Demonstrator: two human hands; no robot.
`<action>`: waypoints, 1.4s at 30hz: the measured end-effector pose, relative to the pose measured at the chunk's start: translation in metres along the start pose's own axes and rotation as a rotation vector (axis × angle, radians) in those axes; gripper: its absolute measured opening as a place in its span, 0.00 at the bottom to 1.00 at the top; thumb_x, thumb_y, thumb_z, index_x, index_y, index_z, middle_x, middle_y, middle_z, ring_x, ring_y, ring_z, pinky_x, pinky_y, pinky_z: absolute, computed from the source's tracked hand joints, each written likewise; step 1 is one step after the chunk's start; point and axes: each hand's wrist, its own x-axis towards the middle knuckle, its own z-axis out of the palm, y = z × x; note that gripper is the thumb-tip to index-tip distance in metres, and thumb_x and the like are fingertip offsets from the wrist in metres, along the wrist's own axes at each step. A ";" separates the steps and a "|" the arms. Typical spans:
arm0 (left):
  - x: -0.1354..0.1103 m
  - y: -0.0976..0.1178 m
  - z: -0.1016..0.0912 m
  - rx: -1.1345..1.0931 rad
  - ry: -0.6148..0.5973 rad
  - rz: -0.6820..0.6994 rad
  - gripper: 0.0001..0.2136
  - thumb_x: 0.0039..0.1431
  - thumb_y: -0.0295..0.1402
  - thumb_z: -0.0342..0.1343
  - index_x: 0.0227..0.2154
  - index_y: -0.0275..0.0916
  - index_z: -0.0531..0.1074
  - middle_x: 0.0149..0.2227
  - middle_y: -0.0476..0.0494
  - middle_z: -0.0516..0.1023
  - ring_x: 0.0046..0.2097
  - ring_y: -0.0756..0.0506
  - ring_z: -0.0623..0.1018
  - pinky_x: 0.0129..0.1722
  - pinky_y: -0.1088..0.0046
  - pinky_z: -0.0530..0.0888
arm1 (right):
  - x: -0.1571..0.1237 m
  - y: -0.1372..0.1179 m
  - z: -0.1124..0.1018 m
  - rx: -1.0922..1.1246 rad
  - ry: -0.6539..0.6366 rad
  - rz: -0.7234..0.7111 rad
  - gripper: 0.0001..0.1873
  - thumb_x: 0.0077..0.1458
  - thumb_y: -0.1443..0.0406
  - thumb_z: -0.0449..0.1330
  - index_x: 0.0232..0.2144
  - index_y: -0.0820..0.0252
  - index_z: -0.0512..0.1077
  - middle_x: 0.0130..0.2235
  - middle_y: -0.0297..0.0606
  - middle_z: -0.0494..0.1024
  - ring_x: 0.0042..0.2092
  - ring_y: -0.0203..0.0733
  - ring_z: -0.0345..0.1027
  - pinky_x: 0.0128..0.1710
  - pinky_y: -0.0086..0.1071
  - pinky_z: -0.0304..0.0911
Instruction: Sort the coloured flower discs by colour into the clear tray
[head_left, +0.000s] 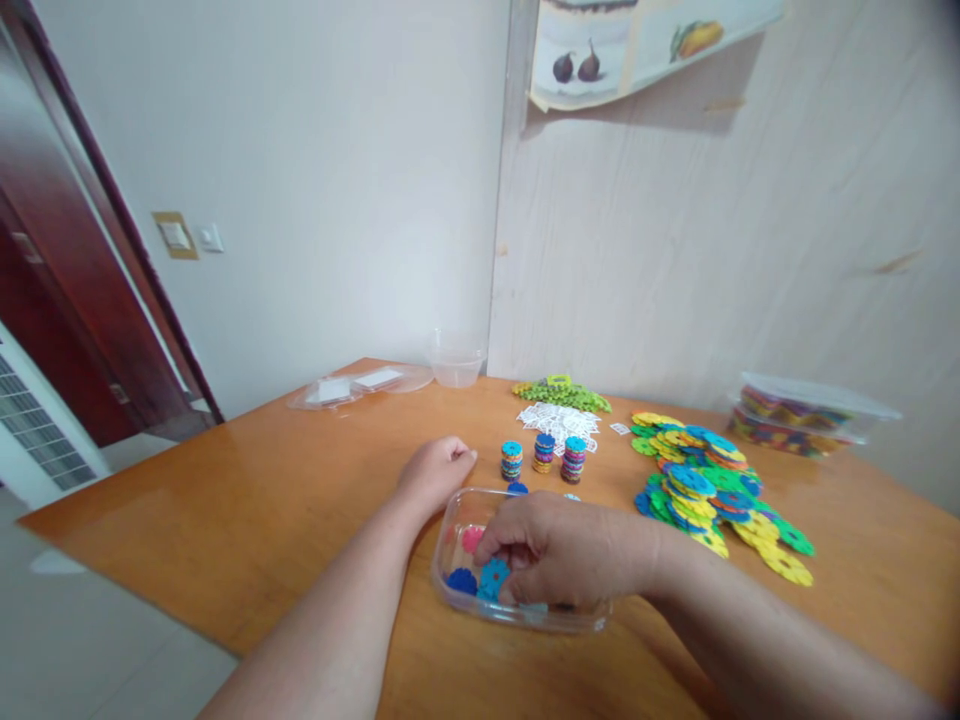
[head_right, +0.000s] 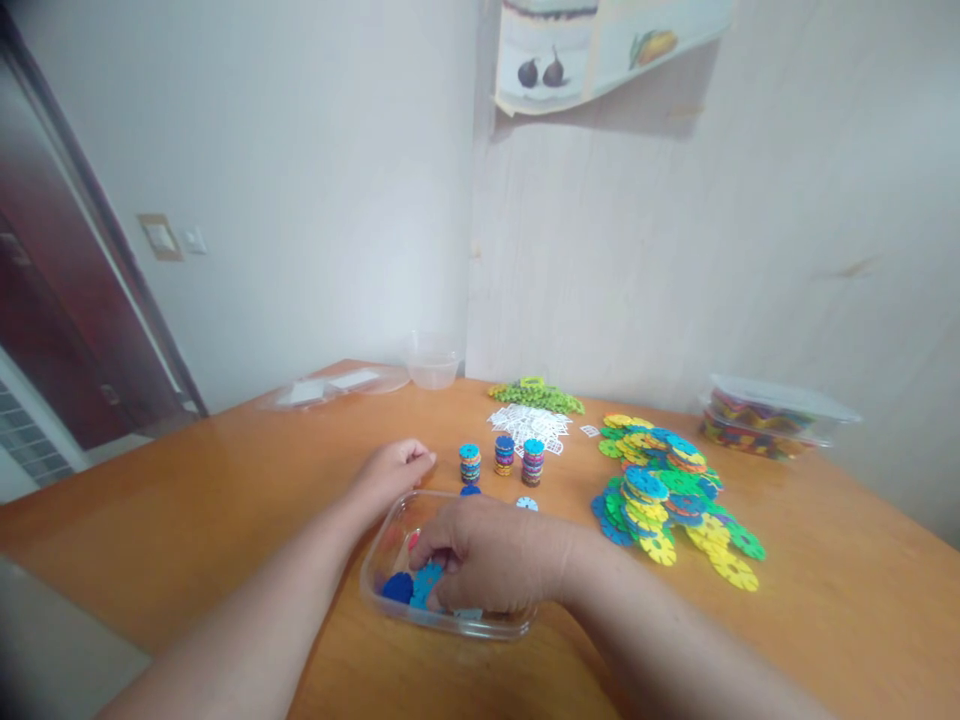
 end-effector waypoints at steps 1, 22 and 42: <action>0.000 0.000 0.000 0.003 0.002 0.003 0.15 0.56 0.46 0.51 0.30 0.40 0.75 0.27 0.48 0.78 0.28 0.49 0.73 0.25 0.76 0.60 | 0.000 0.000 0.000 0.015 -0.005 0.000 0.13 0.48 0.69 0.57 0.36 0.57 0.76 0.25 0.27 0.68 0.26 0.29 0.57 0.23 0.23 0.50; -0.001 -0.001 -0.003 -0.030 -0.002 0.058 0.15 0.56 0.46 0.50 0.25 0.39 0.72 0.24 0.49 0.76 0.28 0.48 0.72 0.25 0.75 0.59 | -0.041 0.032 -0.049 -0.040 0.463 0.272 0.07 0.54 0.64 0.55 0.32 0.59 0.73 0.28 0.32 0.73 0.29 0.34 0.63 0.26 0.26 0.55; -0.001 0.004 -0.009 0.002 -0.016 0.034 0.17 0.55 0.49 0.49 0.26 0.39 0.71 0.22 0.50 0.73 0.27 0.48 0.73 0.26 0.76 0.61 | -0.025 0.083 -0.028 -0.280 0.208 0.546 0.10 0.44 0.60 0.62 0.29 0.60 0.76 0.33 0.39 0.77 0.31 0.40 0.67 0.25 0.29 0.52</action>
